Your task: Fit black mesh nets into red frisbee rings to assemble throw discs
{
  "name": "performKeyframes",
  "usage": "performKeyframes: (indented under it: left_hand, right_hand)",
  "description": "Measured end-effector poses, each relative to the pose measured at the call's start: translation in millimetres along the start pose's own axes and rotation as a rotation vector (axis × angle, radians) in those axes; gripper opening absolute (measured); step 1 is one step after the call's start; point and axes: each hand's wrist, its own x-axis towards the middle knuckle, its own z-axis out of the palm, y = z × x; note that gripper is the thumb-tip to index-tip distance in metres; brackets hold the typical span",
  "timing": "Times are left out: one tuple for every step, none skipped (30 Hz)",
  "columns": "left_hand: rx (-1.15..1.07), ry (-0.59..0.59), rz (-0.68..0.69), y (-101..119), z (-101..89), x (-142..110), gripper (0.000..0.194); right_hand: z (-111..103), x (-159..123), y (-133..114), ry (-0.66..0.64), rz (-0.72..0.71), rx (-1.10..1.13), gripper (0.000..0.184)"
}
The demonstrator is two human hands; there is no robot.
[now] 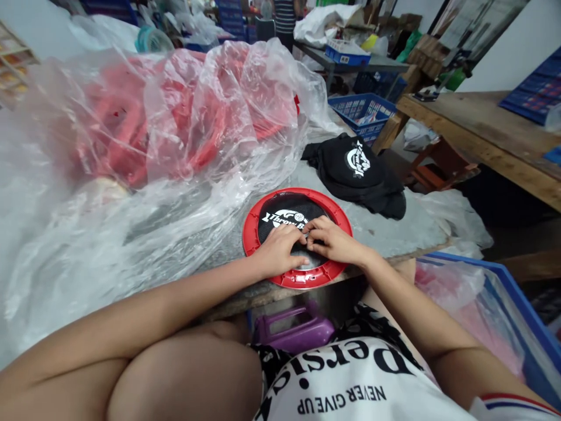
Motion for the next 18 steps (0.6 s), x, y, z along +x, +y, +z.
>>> performKeyframes:
  left_hand:
    - [0.031, -0.004, 0.002, 0, 0.6, 0, 0.037]
    - [0.06, 0.001, 0.015, 1, 1.2, 0, 0.036]
    - [0.083, 0.011, 0.036, 1, 1.9, -1, 0.029]
    - [0.098, 0.028, 0.061, 1, 2.7, -1, 0.021]
    - [0.102, 0.05, 0.084, 2, 3.6, -1, 0.012]
    - [0.098, 0.074, 0.104, 2, 4.6, -1, 0.006]
    - [0.085, 0.098, 0.123, 3, 5.6, -1, 0.004]
    - [0.07, 0.121, 0.143, 4, 6.7, -1, 0.005]
    - [0.058, 0.139, 0.164, 4, 7.7, -1, 0.005]
    - [0.051, 0.152, 0.185, 5, 8.6, -1, 0.006]
    - [0.05, 0.161, 0.202, 5, 9.6, -1, 0.007]
    - [0.051, 0.168, 0.213, 6, 10.4, -1, 0.008]
    - [0.053, 0.175, 0.218, 6, 11.3, -1, 0.008]
    - [0.056, 0.18, 0.22, 6, 12.0, -1, 0.009]
    - [0.058, 0.185, 0.221, 5, 12.8, -1, 0.009]
    - [0.06, 0.189, 0.222, 5, 13.4, -1, 0.009]
    - [0.062, 0.192, 0.228, 5, 13.9, -1, 0.009]
    - [0.064, 0.195, 0.235, 5, 14.4, -1, 0.009]
  right_hand:
    - [-1, -2, -1, 0.026, 0.012, 0.013, 0.011]
    - [-2, -3, -2, 0.049, 0.023, 0.026, 0.011]
    - [-2, -5, -3, 0.07, 0.034, 0.038, 0.01]
    - [-2, -7, -5, 0.087, 0.043, 0.049, 0.01]
    - [-2, -9, -6, 0.107, 0.049, 0.056, 0.01]
    - [-1, -12, -7, 0.131, 0.056, 0.059, 0.011]
    - [0, -15, -9, 0.16, 0.062, 0.058, 0.012]
    - [2, -18, -11, 0.19, 0.066, 0.055, 0.013]
    - [4, -22, -13, 0.225, 0.066, 0.052, 0.013]
    - [6, -27, -15, 0.262, 0.063, 0.05, 0.012]
    - [8, -31, -17, 0.296, 0.058, 0.05, 0.011]
    - [11, -35, -18, 0.325, 0.053, 0.05, 0.015]
    - [15, -39, -19, 0.353, 0.05, 0.048, 0.022]
    - [18, -41, -20, 0.38, 0.054, 0.042, 0.028]
    - [22, -43, -20, 0.404, 0.063, 0.034, 0.031]
    - [25, -43, -19, 0.427, 0.075, 0.025, 0.029]
    - [28, -44, -18, 0.45, 0.086, 0.016, 0.023]
    - [30, -43, -17, 0.472, 0.092, 0.011, 0.018]
